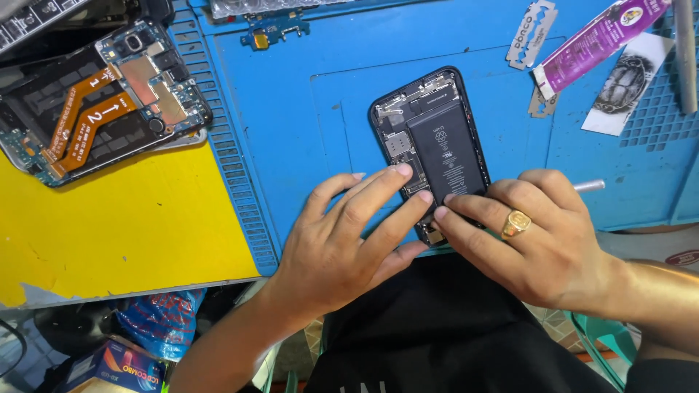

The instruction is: Adjusting and pressing down adhesive strips and internal components inside a mobile phone during a repair process.

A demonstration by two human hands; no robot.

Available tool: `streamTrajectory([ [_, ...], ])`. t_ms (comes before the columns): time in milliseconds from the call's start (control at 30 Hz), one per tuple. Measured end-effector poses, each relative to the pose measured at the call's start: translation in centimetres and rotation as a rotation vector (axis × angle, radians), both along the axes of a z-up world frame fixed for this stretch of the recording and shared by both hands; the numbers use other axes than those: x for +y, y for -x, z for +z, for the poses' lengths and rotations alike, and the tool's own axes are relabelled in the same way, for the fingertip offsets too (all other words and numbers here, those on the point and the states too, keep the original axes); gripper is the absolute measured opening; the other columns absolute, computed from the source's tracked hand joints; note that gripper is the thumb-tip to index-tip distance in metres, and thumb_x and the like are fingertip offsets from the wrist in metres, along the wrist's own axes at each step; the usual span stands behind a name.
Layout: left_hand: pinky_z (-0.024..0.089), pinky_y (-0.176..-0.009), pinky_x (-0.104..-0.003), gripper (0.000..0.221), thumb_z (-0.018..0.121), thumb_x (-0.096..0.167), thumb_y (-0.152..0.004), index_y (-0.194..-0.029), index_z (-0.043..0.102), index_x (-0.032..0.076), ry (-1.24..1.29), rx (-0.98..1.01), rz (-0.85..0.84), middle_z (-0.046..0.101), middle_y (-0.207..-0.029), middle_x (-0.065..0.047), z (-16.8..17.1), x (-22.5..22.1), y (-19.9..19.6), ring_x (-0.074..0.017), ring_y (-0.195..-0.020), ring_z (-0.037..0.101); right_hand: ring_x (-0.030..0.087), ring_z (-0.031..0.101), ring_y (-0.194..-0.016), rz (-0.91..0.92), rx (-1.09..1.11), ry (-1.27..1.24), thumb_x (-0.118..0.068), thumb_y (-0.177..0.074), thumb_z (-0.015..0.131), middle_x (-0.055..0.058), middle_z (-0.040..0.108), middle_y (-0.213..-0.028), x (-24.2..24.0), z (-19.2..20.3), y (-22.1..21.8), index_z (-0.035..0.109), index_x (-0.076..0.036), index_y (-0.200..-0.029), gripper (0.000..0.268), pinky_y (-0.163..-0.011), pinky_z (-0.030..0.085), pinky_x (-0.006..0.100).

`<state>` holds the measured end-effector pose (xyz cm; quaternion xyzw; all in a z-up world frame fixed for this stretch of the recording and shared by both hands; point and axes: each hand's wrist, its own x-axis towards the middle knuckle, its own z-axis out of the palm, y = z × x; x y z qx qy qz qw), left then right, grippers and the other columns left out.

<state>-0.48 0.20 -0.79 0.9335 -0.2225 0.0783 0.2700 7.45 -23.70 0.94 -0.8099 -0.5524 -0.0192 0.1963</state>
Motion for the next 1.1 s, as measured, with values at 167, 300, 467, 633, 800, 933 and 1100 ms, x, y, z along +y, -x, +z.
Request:
streamTrajectory([
  [167, 0.061, -0.108, -0.048, 0.038, 0.076, 0.032, -0.106, -0.131, 0.061, 0.007, 0.14, 0.057, -0.004, 0.053, -0.139, -0.019, 0.1, 0.4, 0.2, -0.0284, -0.133, 0.061, 0.027, 0.062, -0.081, 0.011, 0.019, 0.022, -0.017, -0.101, 0.066, 0.009, 0.074, -0.112, -0.6, -0.2, 0.5, 0.071, -0.009, -0.114, 0.016, -0.072, 0.045, 0.041],
  [300, 0.061, -0.107, -0.045, 0.029, 0.084, 0.022, -0.1, -0.11, 0.061, 0.006, 0.233, 0.116, 0.028, 0.053, -0.132, -0.022, 0.4, 0.2, 0.1, -0.0333, -0.125, 0.065, 0.027, 0.062, -0.079, -0.011, -0.029, 0.0, -0.017, -0.102, 0.066, 0.01, 0.075, -0.109, 0.1, -0.1, 0.0, 0.073, -0.007, -0.113, 0.016, -0.071, 0.044, 0.041],
  [467, 0.062, -0.109, -0.05, 0.03, 0.086, 0.018, -0.099, -0.11, 0.062, 0.004, 0.215, 0.077, 0.026, 0.051, -0.134, -0.021, 0.0, -0.1, 0.4, -0.0315, -0.126, 0.062, 0.028, 0.061, -0.079, -0.021, -0.042, -0.027, -0.018, -0.103, 0.064, 0.01, 0.075, -0.108, 0.7, -0.1, -0.6, 0.073, -0.007, -0.113, 0.017, -0.072, 0.042, 0.041],
  [633, 0.057, -0.098, -0.05, 0.023, 0.082, 0.016, -0.1, -0.102, 0.062, 0.006, 0.198, 0.057, 0.01, 0.061, -0.122, -0.016, 0.5, -0.1, -0.1, -0.0331, -0.112, 0.07, 0.027, 0.06, -0.08, -0.045, -0.031, -0.036, -0.02, -0.104, 0.065, 0.008, 0.075, -0.107, 1.1, -0.4, -1.0, 0.073, -0.008, -0.112, 0.017, -0.073, 0.042, 0.04],
  [800, 0.052, -0.091, -0.045, 0.02, 0.081, 0.018, -0.101, -0.093, 0.066, 0.009, 0.126, 0.025, 0.012, 0.068, -0.107, -0.008, 0.7, 0.0, -0.3, -0.0293, -0.112, 0.069, 0.028, 0.06, -0.083, -0.046, -0.012, -0.033, -0.018, -0.104, 0.067, 0.008, 0.075, -0.109, 1.4, -0.4, -1.5, 0.072, -0.007, -0.114, 0.016, -0.074, 0.041, 0.041],
  [933, 0.05, -0.085, -0.045, 0.018, 0.08, 0.018, -0.102, -0.098, 0.065, 0.008, 0.111, 0.026, 0.023, 0.066, -0.103, -0.007, 0.8, 0.1, -0.2, -0.0298, -0.109, 0.069, 0.027, 0.06, -0.081, -0.049, -0.019, -0.04, -0.018, -0.103, 0.073, 0.006, 0.075, -0.107, 1.7, -0.5, -1.8, 0.073, -0.007, -0.112, 0.014, -0.074, 0.042, 0.04],
  [1100, 0.052, -0.086, -0.045, 0.029, 0.084, 0.024, -0.101, -0.12, 0.069, 0.007, 0.044, 0.03, 0.049, 0.067, -0.109, -0.007, 0.6, -0.2, 0.3, -0.0278, -0.109, 0.068, 0.026, 0.06, -0.079, -0.049, -0.049, -0.03, -0.017, -0.103, 0.074, 0.004, 0.075, -0.107, 2.2, -0.5, -2.4, 0.073, -0.008, -0.111, 0.012, -0.074, 0.042, 0.04],
])
